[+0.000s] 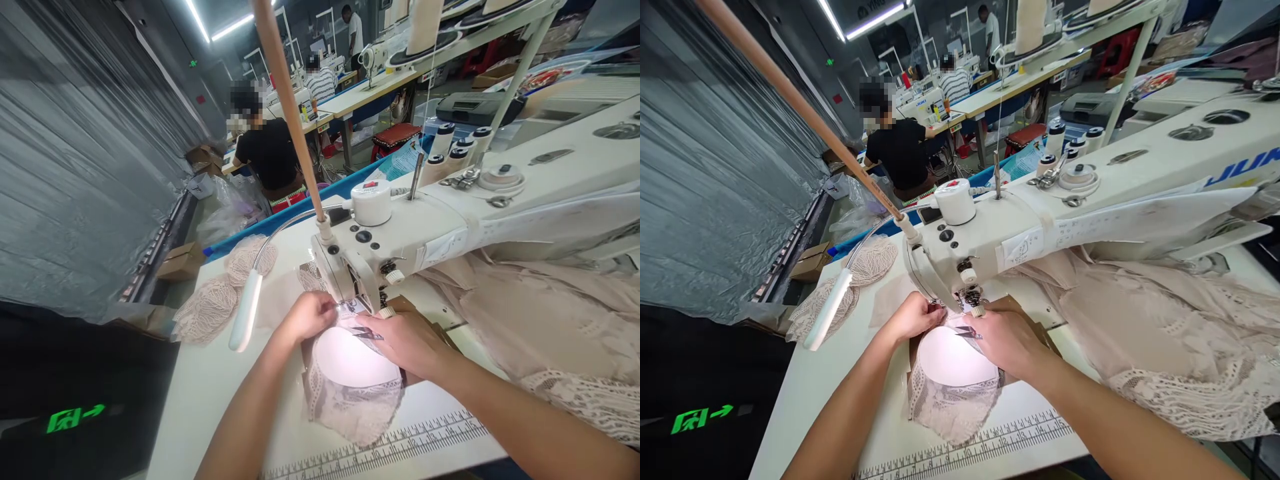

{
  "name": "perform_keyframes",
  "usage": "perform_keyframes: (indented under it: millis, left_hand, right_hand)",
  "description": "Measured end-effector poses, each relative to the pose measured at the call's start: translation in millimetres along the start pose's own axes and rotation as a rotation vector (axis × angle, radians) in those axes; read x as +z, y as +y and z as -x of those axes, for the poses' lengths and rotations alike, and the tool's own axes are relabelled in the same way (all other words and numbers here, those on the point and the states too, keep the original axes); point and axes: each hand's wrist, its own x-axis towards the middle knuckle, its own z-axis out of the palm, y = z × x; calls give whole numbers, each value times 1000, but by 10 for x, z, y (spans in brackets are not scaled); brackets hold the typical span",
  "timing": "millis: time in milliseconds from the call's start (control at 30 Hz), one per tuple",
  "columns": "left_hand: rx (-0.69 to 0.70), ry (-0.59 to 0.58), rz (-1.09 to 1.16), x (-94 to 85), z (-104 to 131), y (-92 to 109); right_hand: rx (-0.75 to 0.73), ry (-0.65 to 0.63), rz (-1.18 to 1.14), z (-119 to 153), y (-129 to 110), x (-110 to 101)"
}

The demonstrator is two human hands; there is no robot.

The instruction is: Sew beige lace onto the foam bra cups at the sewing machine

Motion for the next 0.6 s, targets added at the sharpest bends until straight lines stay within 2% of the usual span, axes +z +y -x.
perform_keyframes:
  millis: [133,233,300,433,600]
  left_hand:
    - [56,123,-130,-65,211,205]
    - [203,54,-170,45,378,310]
    - [251,9,-211,161,445,315]
    - [246,7,-418,336,488,252]
    - [314,27,-541,342,463,198]
  right_hand:
    - [0,35,14,1,16,44]
    - [-3,54,8,-3,28,58]
    - [-6,58,6,-7,33,59]
    - [-5,54,-4,-8,34,64]
    - [8,51,-5,-6,-6,26]
